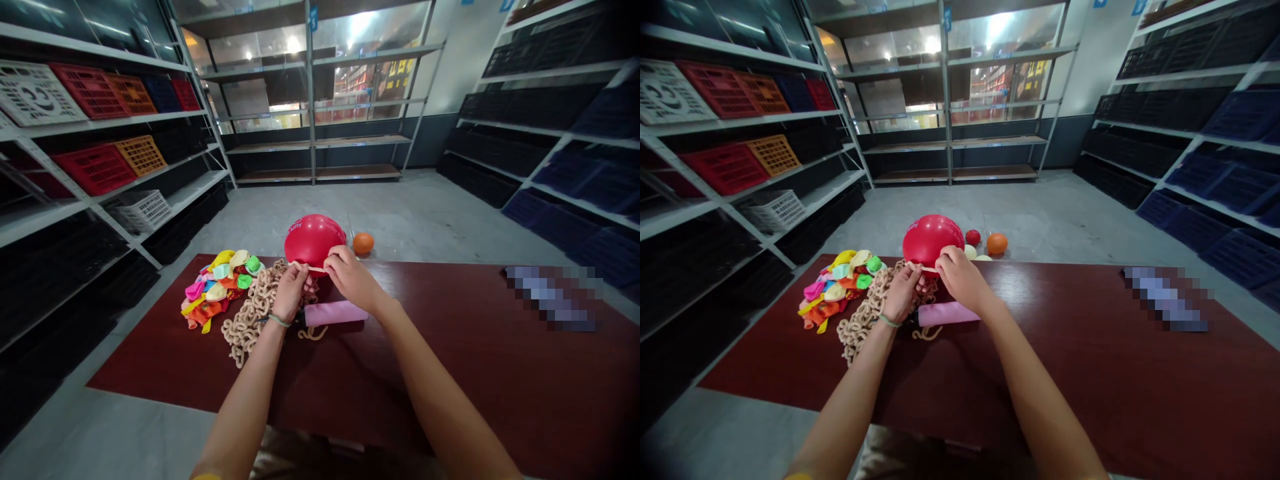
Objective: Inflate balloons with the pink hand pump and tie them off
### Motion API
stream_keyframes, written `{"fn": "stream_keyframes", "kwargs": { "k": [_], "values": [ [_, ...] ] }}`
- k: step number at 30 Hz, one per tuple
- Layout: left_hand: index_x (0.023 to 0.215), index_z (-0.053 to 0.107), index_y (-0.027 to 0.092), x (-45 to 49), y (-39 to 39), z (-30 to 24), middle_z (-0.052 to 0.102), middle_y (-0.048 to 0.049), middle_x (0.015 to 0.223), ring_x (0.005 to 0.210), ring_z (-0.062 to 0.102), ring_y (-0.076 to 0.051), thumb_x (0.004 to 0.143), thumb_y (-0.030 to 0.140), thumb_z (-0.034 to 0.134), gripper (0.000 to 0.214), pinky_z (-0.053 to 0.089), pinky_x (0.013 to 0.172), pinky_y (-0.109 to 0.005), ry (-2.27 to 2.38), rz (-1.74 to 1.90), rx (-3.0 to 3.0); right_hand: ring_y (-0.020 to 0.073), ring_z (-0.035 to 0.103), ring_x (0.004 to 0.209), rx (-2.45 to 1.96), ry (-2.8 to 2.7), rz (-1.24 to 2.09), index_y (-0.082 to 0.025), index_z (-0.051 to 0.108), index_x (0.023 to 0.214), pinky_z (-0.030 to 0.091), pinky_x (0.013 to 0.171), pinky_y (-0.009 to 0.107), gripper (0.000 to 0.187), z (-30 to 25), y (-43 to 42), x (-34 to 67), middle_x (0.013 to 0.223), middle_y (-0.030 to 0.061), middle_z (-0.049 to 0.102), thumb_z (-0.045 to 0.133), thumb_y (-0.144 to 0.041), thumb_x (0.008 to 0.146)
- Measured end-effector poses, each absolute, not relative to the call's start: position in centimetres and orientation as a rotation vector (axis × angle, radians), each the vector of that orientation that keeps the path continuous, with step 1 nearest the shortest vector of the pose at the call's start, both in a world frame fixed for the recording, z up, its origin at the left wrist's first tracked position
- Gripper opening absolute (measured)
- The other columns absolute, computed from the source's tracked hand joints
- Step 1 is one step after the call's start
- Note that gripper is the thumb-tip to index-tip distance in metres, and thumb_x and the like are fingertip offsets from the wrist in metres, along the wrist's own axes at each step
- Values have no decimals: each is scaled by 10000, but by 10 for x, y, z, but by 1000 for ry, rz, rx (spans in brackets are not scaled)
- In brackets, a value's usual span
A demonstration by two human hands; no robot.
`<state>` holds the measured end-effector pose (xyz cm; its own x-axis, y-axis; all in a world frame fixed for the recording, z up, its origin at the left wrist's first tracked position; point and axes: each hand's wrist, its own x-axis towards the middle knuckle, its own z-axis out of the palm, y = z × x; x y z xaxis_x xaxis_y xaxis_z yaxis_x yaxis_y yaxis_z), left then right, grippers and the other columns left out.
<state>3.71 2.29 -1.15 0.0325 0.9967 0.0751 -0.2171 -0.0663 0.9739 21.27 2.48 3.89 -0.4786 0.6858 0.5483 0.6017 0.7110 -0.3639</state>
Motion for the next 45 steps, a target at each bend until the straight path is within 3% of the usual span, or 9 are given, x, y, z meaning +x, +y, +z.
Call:
{"fn": "stream_keyframes", "kwargs": {
  "k": [3,8,15,23,30,38,45],
  "values": [
    [839,478,176,37,22,-12,539,55,610,482,496,-64,834,498,600,344,380,474,-177,1018,1272,1238,216,514,987,-1004,-2282,115,-217,619,922,433,901,400,226,43,25,218,1070,80,551,404,-269,967],
    [888,468,187,40,16,-11,535,45,615,474,500,-88,895,470,511,286,397,484,-204,1038,1184,1437,165,586,897,-1055,-2187,315,-270,632,1075,440,775,304,234,43,22,217,1060,33,610,420,-293,977],
    [939,557,185,38,9,-11,652,-30,796,681,612,-147,898,290,506,123,433,629,-245,1351,1129,2030,161,589,881,-1115,-2235,214,-309,670,1017,371,666,283,195,34,22,212,1017,3,643,491,-280,947],
    [1105,579,188,37,8,-15,675,-7,781,663,626,-136,845,247,556,268,436,615,-222,1412,1203,2025,151,555,874,-1019,-2307,227,-262,647,898,365,689,281,152,33,24,214,964,11,611,498,-247,923],
    [857,551,198,37,6,-17,610,23,655,560,560,-107,864,335,557,138,426,570,-219,1456,1433,1807,120,547,790,-1030,-2196,344,-232,605,855,369,670,255,92,34,17,204,925,3,589,528,-260,897],
    [875,574,195,38,8,-15,617,3,663,601,588,-123,878,385,565,191,475,586,-233,1209,1571,1609,108,542,729,-1013,-2051,601,-230,659,861,414,675,263,202,42,17,204,896,8,597,530,-373,920],
    [832,640,180,37,8,-17,652,-26,690,632,606,-139,863,439,582,268,484,588,-239,1210,1541,1646,104,536,708,-1066,-2022,710,-224,670,855,409,660,261,121,44,19,203,884,2,614,606,-326,862]
  ]
}}
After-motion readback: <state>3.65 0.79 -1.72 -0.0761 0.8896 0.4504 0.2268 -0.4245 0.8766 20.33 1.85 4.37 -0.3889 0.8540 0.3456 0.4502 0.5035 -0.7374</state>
